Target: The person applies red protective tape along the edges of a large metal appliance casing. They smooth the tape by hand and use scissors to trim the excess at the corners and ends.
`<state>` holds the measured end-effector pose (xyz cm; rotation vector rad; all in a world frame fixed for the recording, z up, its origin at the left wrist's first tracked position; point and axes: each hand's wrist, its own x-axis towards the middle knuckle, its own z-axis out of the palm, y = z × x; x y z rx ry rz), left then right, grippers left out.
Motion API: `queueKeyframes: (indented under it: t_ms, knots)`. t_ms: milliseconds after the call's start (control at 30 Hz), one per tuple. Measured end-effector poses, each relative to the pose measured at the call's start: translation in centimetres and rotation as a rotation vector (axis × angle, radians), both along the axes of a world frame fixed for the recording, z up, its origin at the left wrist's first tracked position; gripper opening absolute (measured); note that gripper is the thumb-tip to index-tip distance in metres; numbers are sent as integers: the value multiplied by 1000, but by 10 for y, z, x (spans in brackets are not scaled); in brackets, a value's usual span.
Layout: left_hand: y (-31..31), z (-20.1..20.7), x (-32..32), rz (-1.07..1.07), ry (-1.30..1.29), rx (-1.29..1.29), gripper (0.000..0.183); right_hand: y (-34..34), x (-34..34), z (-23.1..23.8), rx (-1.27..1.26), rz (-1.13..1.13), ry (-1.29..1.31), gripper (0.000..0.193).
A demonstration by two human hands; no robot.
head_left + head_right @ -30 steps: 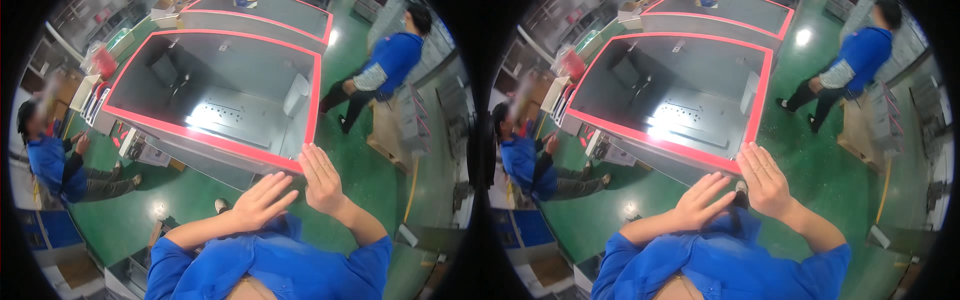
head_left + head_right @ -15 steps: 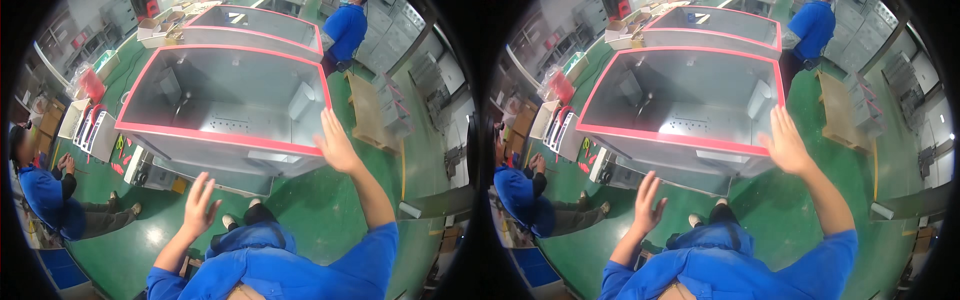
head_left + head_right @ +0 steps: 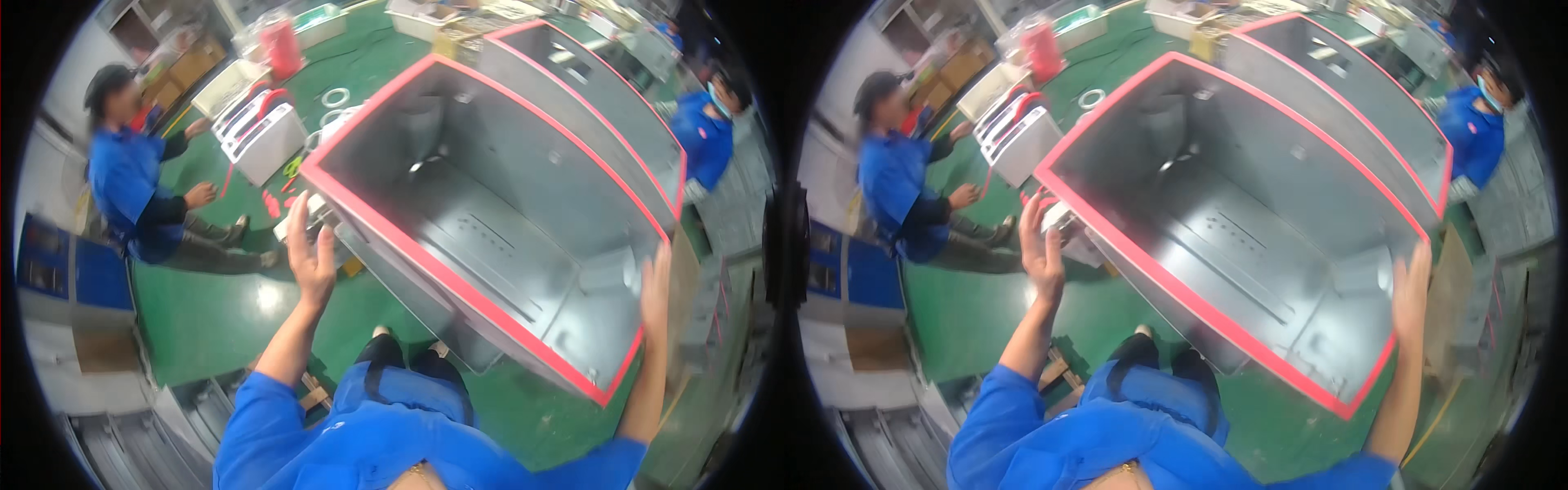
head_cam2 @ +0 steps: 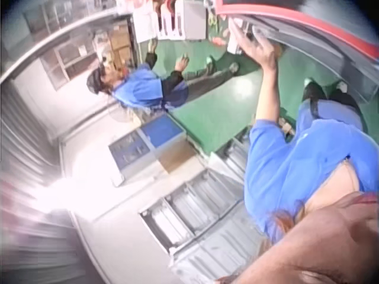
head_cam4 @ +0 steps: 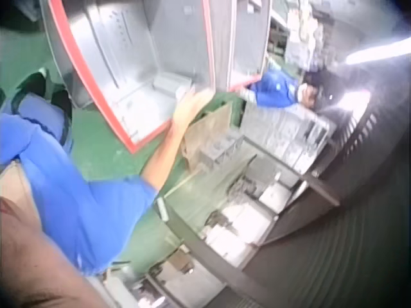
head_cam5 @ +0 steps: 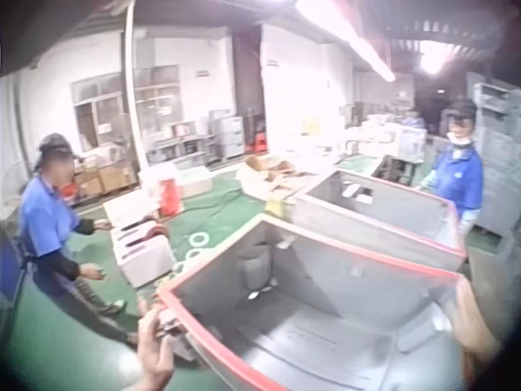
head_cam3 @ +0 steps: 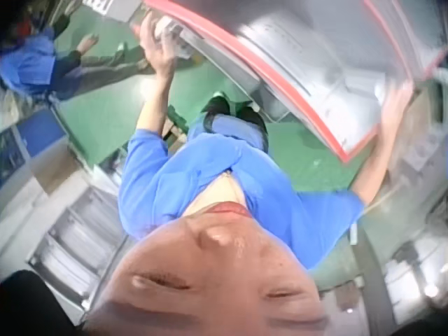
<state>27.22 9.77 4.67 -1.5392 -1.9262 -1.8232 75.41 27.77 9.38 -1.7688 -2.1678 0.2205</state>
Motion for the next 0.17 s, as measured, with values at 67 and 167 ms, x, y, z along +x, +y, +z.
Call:
queueKeyframes:
  t_ms: [67,167]
  knots:
    - [17,-3,-15,-56,-159,63,45,-48,4,6,60,181,22,52]
    - [42,-29,-42,-100,-397,262,45,-85,-24,16,-51,155,158,66]
